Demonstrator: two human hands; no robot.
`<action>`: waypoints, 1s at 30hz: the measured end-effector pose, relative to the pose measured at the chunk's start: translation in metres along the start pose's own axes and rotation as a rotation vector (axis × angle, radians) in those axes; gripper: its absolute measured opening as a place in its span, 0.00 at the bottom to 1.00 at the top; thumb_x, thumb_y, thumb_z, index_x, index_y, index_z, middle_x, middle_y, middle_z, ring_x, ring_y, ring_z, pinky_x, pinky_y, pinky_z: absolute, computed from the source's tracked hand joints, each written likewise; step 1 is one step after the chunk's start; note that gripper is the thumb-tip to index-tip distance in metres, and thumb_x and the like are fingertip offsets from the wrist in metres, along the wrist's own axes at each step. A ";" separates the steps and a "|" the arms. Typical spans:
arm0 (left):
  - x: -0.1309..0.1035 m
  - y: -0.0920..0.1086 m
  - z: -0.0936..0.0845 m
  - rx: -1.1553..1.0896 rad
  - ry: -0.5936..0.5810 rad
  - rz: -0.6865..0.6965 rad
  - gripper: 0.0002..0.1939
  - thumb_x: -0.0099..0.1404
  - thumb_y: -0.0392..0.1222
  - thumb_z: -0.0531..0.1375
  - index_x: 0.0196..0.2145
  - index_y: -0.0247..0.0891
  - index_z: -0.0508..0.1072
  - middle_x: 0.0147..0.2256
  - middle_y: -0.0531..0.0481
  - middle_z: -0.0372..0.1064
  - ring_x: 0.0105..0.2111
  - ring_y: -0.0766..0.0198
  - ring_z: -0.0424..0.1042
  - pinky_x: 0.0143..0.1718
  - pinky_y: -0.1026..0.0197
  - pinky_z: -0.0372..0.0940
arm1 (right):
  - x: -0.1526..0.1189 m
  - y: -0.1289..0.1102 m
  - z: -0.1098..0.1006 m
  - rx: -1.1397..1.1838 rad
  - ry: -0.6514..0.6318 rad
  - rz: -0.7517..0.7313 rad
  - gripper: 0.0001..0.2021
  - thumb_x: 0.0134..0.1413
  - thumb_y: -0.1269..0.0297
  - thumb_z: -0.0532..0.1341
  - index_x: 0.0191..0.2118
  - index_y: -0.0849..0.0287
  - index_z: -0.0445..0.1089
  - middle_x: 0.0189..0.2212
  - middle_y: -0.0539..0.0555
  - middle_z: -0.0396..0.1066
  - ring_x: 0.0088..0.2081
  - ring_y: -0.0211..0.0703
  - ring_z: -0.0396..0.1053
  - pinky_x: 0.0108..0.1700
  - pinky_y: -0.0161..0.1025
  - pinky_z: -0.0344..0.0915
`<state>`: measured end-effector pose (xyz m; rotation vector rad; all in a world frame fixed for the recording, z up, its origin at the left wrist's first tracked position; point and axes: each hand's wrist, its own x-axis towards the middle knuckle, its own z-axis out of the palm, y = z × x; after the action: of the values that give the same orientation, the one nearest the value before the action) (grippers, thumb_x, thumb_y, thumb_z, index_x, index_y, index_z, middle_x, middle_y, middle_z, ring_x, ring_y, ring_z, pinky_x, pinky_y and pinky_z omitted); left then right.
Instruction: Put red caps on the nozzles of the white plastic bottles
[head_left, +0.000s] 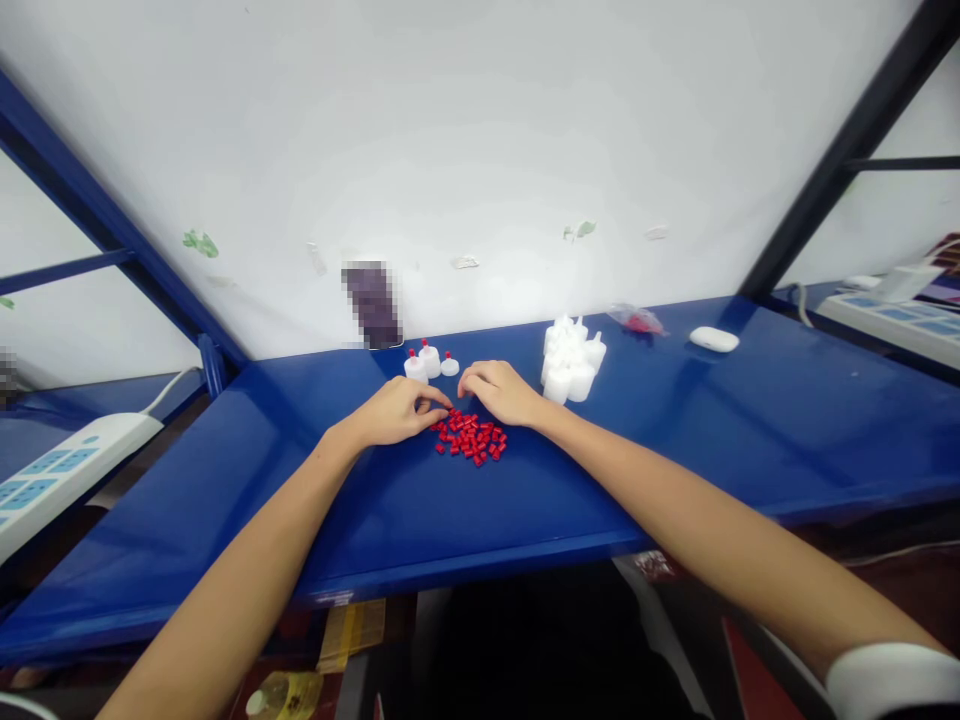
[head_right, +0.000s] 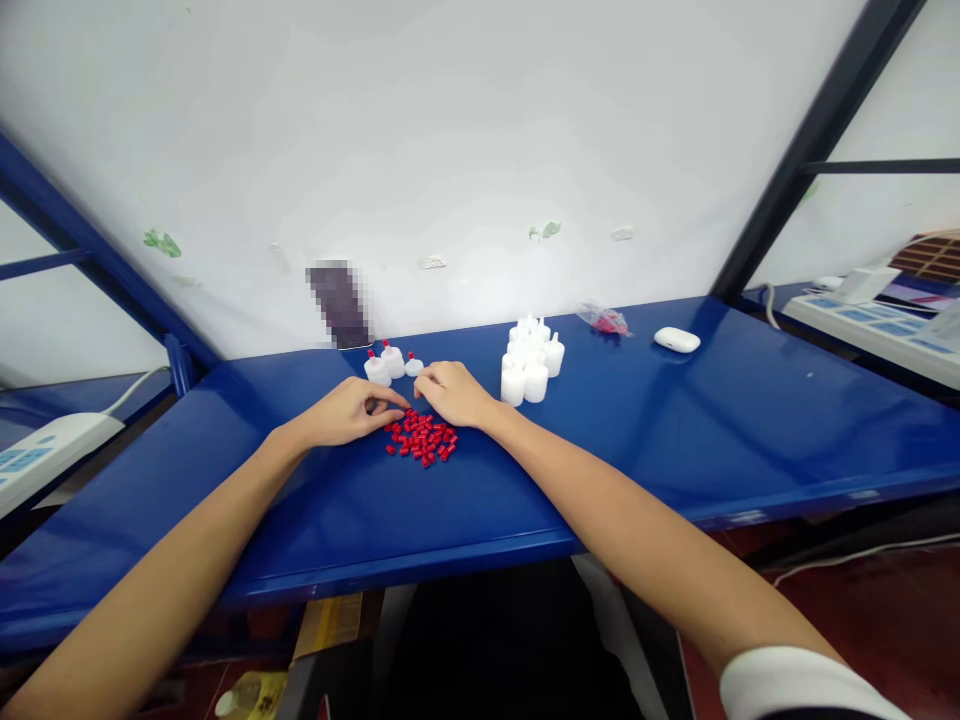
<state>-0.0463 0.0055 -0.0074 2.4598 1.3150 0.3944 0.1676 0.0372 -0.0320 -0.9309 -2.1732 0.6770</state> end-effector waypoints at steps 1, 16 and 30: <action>0.000 -0.001 0.001 -0.007 0.007 0.006 0.13 0.64 0.46 0.60 0.40 0.40 0.83 0.21 0.54 0.69 0.21 0.68 0.62 0.26 0.64 0.56 | 0.000 0.001 0.000 0.041 0.004 0.018 0.16 0.58 0.68 0.52 0.26 0.61 0.75 0.29 0.53 0.74 0.35 0.41 0.69 0.41 0.37 0.59; 0.009 0.016 0.022 -0.468 0.516 0.027 0.15 0.62 0.50 0.66 0.38 0.34 0.78 0.36 0.44 0.78 0.34 0.60 0.76 0.35 0.61 0.70 | 0.003 -0.003 0.007 0.526 0.031 0.101 0.13 0.56 0.59 0.48 0.25 0.57 0.61 0.15 0.47 0.61 0.21 0.37 0.59 0.28 0.35 0.56; 0.012 0.033 0.032 -0.465 0.537 0.119 0.09 0.66 0.45 0.62 0.38 0.36 0.74 0.33 0.48 0.70 0.31 0.65 0.70 0.34 0.62 0.68 | -0.002 -0.009 0.010 0.588 0.006 0.014 0.06 0.54 0.60 0.50 0.35 0.55 0.59 0.23 0.46 0.61 0.24 0.38 0.59 0.29 0.35 0.58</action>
<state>-0.0029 -0.0062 -0.0220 2.1044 1.0859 1.3009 0.1574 0.0287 -0.0327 -0.6278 -1.7970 1.2278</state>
